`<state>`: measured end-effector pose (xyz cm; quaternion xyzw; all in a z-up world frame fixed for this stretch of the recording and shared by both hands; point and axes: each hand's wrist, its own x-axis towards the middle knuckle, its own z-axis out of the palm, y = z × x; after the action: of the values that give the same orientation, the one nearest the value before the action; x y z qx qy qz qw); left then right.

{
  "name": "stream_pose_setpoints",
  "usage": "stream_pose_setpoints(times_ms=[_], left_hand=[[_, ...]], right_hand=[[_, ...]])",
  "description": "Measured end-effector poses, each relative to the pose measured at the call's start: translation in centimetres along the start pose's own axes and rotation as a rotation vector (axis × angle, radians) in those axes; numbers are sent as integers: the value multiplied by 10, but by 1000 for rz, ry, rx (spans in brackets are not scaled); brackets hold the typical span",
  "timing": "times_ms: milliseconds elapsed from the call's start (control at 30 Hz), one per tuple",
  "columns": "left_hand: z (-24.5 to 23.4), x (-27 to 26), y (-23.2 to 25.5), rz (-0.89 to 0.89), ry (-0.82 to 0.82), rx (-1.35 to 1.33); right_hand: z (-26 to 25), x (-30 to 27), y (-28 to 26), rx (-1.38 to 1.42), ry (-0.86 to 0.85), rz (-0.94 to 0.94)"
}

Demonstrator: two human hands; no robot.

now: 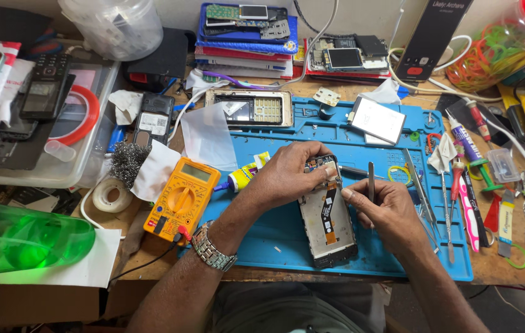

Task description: The person works on a disassembled mobile phone on a blue workbench, using tweezers to manipulate internal components and applying adhesive from a tube. They also use a white cloth to wipe the phone's interior and handle various tools and parts scattered on the cluttered desk.

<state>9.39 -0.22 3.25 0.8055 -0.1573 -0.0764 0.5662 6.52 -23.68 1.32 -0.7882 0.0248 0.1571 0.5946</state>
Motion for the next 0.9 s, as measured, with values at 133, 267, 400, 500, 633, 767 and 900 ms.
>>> stream_pose_setpoints(times_ms=[133,267,400,500,633,767,900], left_hand=[[1,0,1,-9,4,5],[2,-1,3,-46,12,5],[2,1,4,-110,3,4],[4,1,3,-86,11,5],[4,2,2,-134,-2,-4],[3,2,3,-161,-8,-6],[3,2,3,-135,1,17]], right_hand=[[-1,5,1,1,-38,-37],[0,4,-2,-4,-29,-5],[-6,-4,-14,-21,70,-129],[-20,-6,-16,338,158,-376],[-34,-6,-2,430,231,-594],[-16,-17,-2,392,174,-611],[5,-30,-13,-168,244,-818]])
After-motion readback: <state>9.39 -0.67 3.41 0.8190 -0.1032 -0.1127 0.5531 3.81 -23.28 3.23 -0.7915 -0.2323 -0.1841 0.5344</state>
